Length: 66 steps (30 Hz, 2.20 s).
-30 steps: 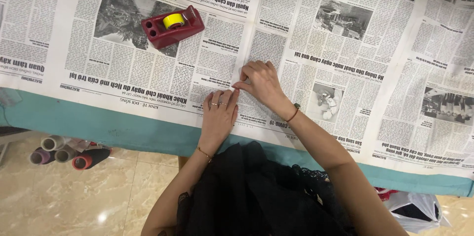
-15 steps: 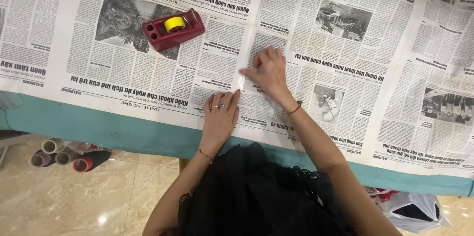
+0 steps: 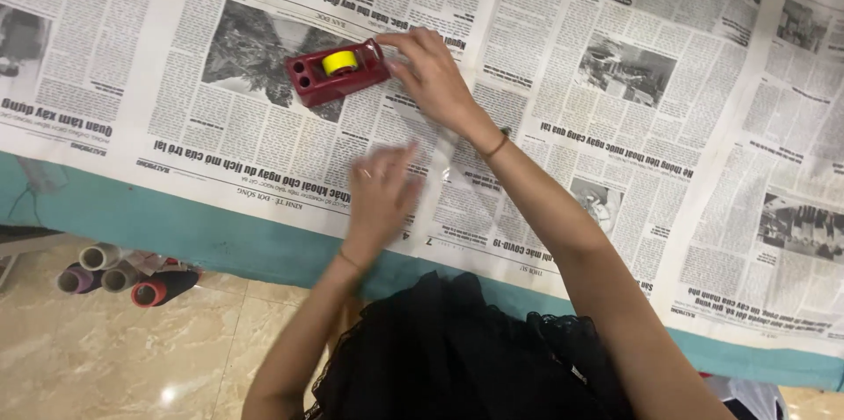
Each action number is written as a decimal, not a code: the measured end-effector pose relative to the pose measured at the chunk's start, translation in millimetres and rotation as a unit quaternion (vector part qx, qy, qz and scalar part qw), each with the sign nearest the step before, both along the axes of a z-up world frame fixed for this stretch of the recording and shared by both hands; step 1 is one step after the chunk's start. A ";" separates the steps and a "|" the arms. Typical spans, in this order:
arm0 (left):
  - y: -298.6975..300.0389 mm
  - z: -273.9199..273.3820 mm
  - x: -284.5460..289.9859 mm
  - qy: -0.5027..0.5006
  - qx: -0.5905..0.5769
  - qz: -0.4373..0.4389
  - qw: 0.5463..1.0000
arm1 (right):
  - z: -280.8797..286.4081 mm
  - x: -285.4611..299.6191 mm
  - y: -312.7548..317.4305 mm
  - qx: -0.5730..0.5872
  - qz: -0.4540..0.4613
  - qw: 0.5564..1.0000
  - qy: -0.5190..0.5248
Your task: The recorder is taping together multiple sheets of newspaper to create a larger pattern or template on a workbench.
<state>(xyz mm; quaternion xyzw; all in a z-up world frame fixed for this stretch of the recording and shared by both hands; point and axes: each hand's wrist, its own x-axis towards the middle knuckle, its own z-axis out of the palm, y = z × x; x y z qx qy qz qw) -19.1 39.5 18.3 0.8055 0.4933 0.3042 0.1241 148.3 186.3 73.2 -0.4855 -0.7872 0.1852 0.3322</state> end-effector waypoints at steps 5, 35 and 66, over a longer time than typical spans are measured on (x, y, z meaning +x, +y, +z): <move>103.9 48.9 -39.5 0.005 0.100 0.108 0.989 | 6.1 -30.7 37.9 -0.003 0.037 0.996 -0.078; 157.1 27.2 -59.1 -0.019 -0.009 0.053 0.998 | -57.2 12.7 52.2 -0.392 -0.037 0.904 0.167; 44.6 4.7 7.5 -0.075 0.082 -0.043 0.993 | 17.3 95.8 -34.4 -0.365 0.133 0.916 -0.105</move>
